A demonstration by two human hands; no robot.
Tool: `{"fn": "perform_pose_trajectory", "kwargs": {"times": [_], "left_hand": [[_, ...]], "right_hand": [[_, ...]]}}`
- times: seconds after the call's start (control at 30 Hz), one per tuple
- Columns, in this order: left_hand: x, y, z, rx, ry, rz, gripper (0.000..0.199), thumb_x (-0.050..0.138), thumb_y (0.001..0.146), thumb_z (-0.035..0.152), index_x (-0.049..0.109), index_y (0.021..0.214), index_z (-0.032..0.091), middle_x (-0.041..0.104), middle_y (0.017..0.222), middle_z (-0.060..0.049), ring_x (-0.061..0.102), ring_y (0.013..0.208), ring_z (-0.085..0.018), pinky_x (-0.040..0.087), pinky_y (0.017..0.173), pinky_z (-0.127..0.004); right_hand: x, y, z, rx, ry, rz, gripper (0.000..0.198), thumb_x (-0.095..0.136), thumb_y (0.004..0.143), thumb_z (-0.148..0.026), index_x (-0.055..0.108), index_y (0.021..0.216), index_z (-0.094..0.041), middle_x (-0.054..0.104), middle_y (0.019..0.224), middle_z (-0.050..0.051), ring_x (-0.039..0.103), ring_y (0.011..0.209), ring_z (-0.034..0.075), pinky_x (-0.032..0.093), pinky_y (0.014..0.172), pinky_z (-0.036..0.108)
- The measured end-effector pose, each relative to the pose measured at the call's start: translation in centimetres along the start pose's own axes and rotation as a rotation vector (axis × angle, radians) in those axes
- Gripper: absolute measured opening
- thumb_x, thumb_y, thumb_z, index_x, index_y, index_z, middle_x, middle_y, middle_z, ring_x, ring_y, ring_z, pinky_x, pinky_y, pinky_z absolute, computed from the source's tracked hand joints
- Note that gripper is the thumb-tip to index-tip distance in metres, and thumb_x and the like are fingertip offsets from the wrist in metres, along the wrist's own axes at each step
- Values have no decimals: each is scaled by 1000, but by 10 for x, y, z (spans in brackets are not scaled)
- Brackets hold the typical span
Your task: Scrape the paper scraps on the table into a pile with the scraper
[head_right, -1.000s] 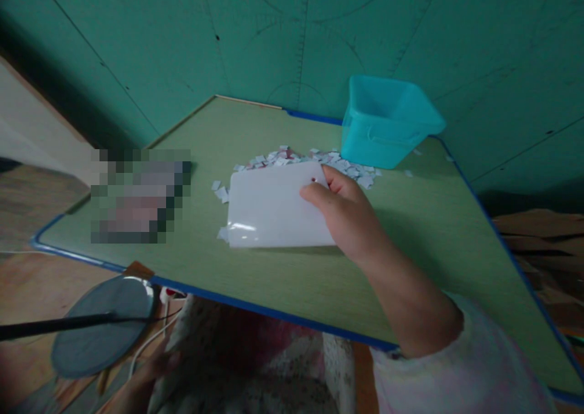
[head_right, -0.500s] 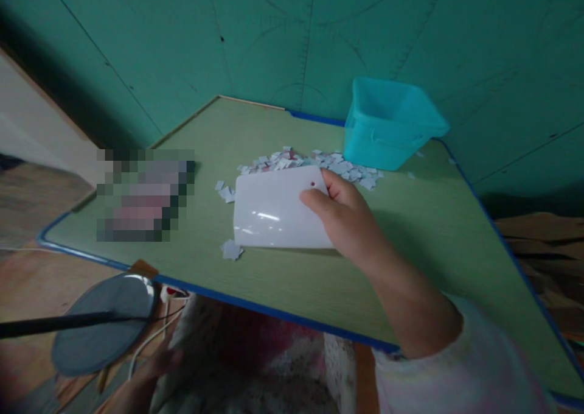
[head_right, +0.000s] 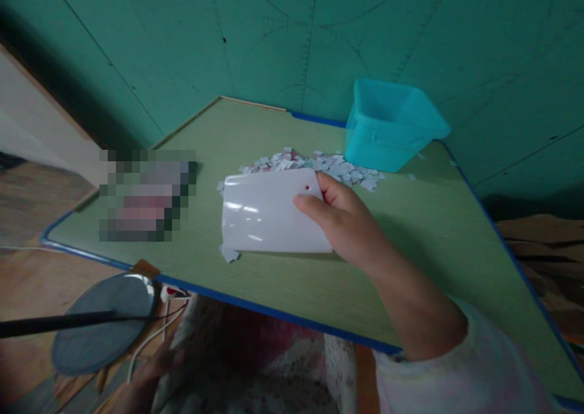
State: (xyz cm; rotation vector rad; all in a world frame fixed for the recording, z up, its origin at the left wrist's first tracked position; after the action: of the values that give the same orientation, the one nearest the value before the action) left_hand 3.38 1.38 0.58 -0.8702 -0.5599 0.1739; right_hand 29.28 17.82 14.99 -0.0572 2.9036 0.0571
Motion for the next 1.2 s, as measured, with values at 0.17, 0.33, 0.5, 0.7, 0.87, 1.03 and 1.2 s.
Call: {"fn": "perform_pose_trajectory", "kwargs": {"times": [0.17,0.33,0.5,0.7,0.87,1.03,1.2], "left_hand": [[-3,5,-3,-7,60,-62,77,69,58,22,42,130,23,75,86,-7,64,95,-34,53,73,-43],[-3,3,-5,-10,44,-82,78,67,61,24,37,133,24,74,92,-6,64,95,-31,52,73,-39],[-4,7,-11,-4,-12,-107,84,68,59,22,32,135,25,74,91,-3,63,99,-30,52,75,-38],[-8,15,-15,33,-67,-117,84,67,59,18,32,135,24,75,87,-2,63,100,-29,51,80,-38],[-4,9,-6,22,7,-30,76,71,55,20,47,126,26,75,90,-4,63,98,-35,52,80,-44],[-1,10,-4,67,9,-31,68,74,51,20,56,117,28,75,93,-3,54,112,-37,47,89,-47],[2,12,-5,159,-10,-32,75,74,47,18,54,119,26,75,89,-5,55,111,-38,49,86,-47]], "right_hand": [[-7,2,-1,-55,-47,149,21,55,72,-33,62,90,-25,65,75,1,59,64,18,46,50,29],[-10,5,0,-54,-83,181,17,55,72,-30,61,87,-24,63,73,1,57,65,18,45,53,30],[-24,7,3,-150,-3,393,18,57,74,-33,59,90,-25,63,80,1,58,70,18,46,58,31],[-20,9,-1,-215,-5,361,24,58,76,-37,57,97,-25,65,100,4,60,91,21,48,79,39],[-1,6,1,-173,-14,221,26,56,78,-40,56,99,-24,66,96,3,61,89,20,49,76,37],[17,2,12,-110,-80,81,27,55,78,-43,57,95,-22,65,81,2,60,77,19,48,67,33],[-6,2,3,-156,-166,274,23,55,78,-39,58,92,-21,63,79,3,57,72,18,45,63,32]]}}
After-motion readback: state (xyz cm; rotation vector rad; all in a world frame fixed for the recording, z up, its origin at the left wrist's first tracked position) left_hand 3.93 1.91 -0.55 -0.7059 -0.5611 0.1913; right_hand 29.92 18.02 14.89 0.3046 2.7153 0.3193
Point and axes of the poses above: each hand's wrist, its own y-axis towards the middle knuckle, its own x-axis out of the palm, z = x × y, the point moved 4 cm from there along y, towards the middle knuckle
